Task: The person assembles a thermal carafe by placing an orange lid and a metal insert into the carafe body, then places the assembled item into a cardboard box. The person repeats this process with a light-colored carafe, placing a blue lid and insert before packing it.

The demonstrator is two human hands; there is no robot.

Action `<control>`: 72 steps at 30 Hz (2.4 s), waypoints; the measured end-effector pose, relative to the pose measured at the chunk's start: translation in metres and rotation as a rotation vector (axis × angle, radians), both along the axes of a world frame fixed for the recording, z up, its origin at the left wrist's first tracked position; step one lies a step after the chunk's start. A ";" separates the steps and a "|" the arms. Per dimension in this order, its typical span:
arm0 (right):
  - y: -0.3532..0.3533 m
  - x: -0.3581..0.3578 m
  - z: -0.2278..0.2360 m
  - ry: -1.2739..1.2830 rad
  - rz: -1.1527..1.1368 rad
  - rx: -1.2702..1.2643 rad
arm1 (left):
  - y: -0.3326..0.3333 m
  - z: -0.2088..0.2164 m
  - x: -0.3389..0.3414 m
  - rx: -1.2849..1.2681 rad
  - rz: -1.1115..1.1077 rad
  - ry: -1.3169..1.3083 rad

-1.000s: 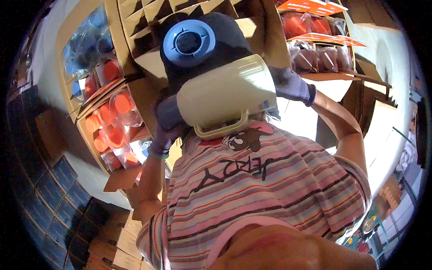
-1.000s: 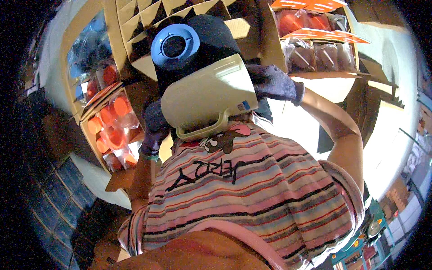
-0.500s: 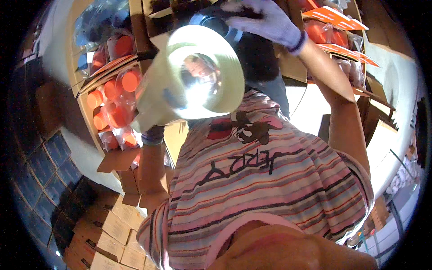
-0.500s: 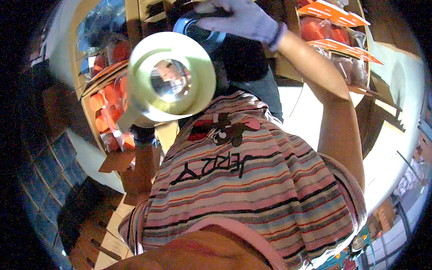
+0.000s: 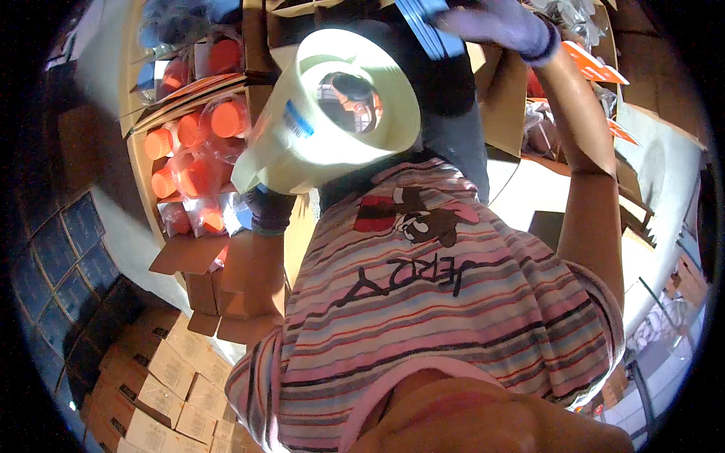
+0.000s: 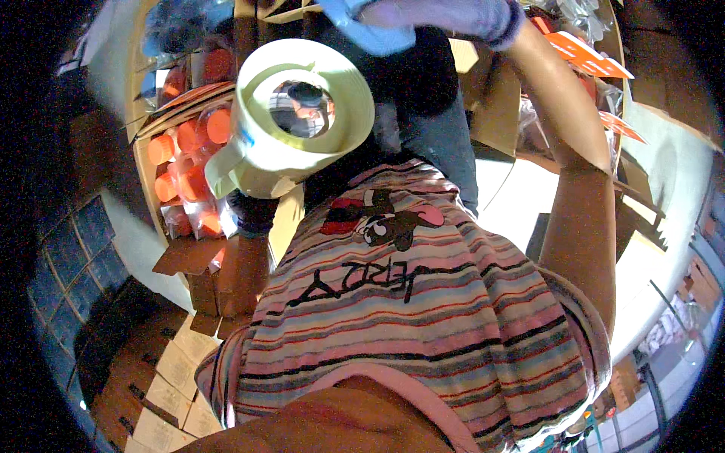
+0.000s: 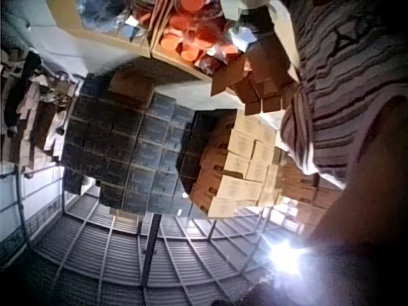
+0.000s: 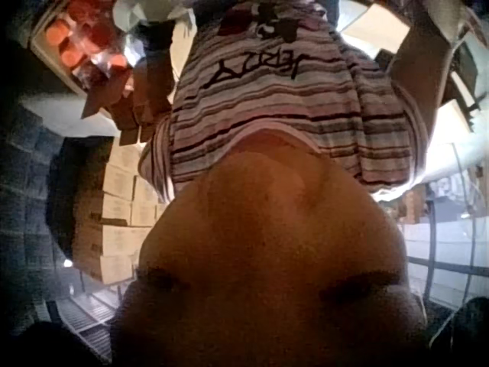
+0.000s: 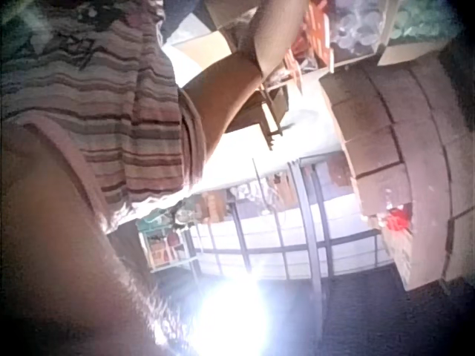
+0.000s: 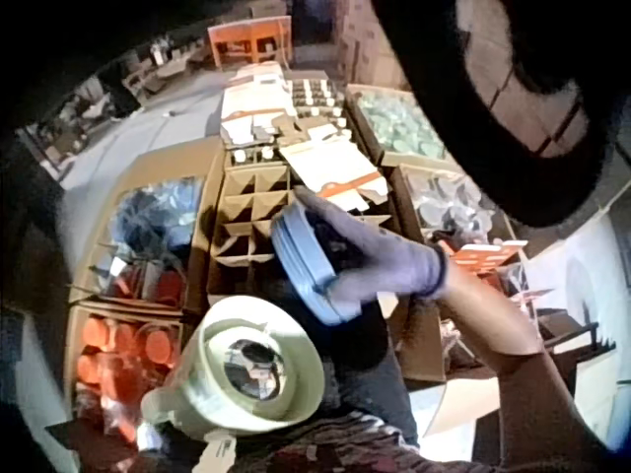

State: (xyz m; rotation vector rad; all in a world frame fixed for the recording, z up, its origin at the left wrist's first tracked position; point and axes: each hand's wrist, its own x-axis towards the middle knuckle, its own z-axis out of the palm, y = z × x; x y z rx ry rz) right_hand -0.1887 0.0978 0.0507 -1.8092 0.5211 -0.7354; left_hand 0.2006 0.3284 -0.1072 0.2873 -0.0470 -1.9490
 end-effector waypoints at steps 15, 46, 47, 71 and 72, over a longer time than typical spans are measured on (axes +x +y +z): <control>0.045 0.016 0.026 0.147 0.192 -0.611 | -0.022 0.006 -0.006 0.092 -0.053 -0.110; 0.077 -0.001 -0.027 -0.090 -0.537 -0.801 | -0.100 0.136 -0.030 -0.195 0.063 -0.973; 0.079 0.004 -0.038 -0.137 -0.625 -0.791 | -0.103 0.138 -0.032 -0.227 0.139 -1.140; 0.091 -0.004 -0.093 -0.673 -0.497 0.638 | -0.110 0.205 -0.065 -1.010 0.277 -1.587; 0.097 -0.001 -0.130 -0.640 -0.518 0.591 | -0.112 0.218 -0.068 -1.243 0.331 -1.687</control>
